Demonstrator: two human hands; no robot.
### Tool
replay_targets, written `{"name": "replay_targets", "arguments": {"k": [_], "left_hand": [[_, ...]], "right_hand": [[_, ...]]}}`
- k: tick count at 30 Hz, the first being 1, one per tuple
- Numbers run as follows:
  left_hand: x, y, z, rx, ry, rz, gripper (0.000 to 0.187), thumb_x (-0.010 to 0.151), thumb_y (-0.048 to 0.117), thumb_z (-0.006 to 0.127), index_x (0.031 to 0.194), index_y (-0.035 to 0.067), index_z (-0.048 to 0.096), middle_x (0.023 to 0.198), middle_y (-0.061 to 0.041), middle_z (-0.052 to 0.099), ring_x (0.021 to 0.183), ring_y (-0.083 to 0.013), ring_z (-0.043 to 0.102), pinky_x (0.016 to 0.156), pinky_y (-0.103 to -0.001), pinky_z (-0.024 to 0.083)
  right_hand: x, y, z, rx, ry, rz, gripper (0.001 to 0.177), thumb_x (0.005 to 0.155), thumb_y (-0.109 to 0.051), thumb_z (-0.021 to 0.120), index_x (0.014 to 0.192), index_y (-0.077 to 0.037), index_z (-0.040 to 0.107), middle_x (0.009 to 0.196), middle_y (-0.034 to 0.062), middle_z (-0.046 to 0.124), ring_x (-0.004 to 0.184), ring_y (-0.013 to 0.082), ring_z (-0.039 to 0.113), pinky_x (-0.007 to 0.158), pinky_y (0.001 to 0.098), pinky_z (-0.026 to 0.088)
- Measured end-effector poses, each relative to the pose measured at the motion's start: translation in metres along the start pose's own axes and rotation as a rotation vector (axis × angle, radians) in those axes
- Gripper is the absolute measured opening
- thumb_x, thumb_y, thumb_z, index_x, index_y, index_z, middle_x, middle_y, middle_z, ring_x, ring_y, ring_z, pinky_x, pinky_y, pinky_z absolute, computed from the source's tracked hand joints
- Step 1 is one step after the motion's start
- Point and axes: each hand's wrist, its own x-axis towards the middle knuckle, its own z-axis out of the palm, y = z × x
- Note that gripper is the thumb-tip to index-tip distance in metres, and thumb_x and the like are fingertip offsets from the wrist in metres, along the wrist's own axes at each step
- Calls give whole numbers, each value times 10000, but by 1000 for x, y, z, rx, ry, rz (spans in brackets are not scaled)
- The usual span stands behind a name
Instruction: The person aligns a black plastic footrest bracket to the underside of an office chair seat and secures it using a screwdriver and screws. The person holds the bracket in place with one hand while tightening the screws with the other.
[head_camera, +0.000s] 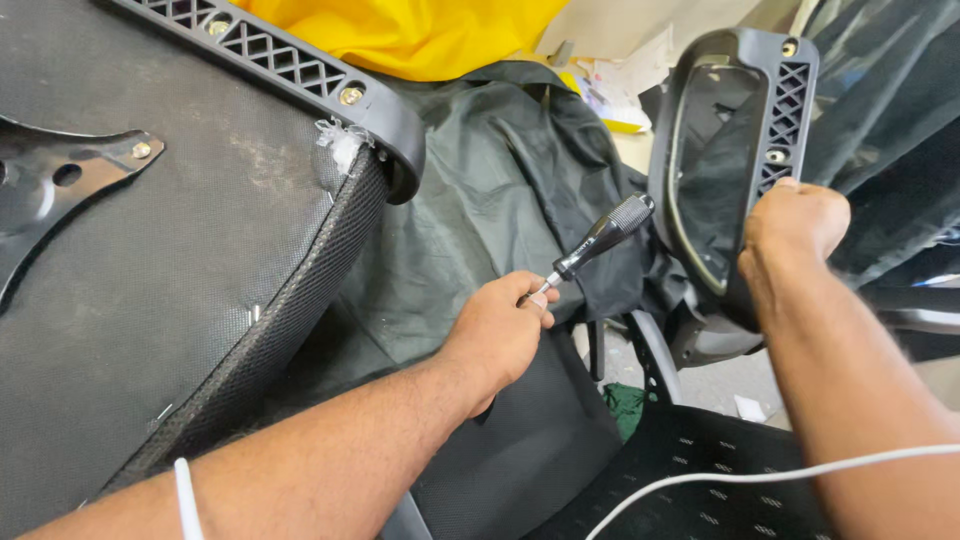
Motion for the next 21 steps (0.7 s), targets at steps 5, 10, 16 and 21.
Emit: {"name": "replay_targets", "arguments": {"k": [5, 10, 16, 21], "left_hand": [[-36, 17, -2, -22, 13, 51, 245, 1001, 223, 512, 1123, 116, 695, 822, -1, 658, 678, -109, 545, 607, -312, 458], [-92, 20, -27, -30, 26, 132, 263, 984, 259, 517, 1115, 127, 704, 822, -29, 688, 730, -126, 616, 657, -314, 497], [-182, 15, -90, 116, 41, 103, 386, 939, 458, 573, 1045, 114, 711, 832, -62, 705, 810, -197, 671, 752, -363, 516], [-260, 14, -138, 155, 61, 165, 469, 910, 537, 584, 931, 83, 700, 788, -102, 711, 778, -242, 685, 752, -397, 521]], "right_hand": [[-90, -57, -58, 377, -91, 212, 184, 913, -150, 767, 912, 28, 720, 929, 91, 740, 762, 161, 714, 611, 335, 574], [-187, -102, -101, 448, -330, 286, 193, 937, -167, 730, 953, 26, 727, 903, 122, 724, 724, 221, 690, 609, 375, 585], [-278, -127, -147, 136, -470, 211, 241, 941, -219, 713, 941, 19, 751, 759, 93, 725, 607, 189, 639, 545, 343, 526], [-302, -188, -204, -67, -552, 308, 403, 929, -329, 719, 988, 70, 709, 706, 125, 657, 501, 231, 565, 438, 406, 456]]}}
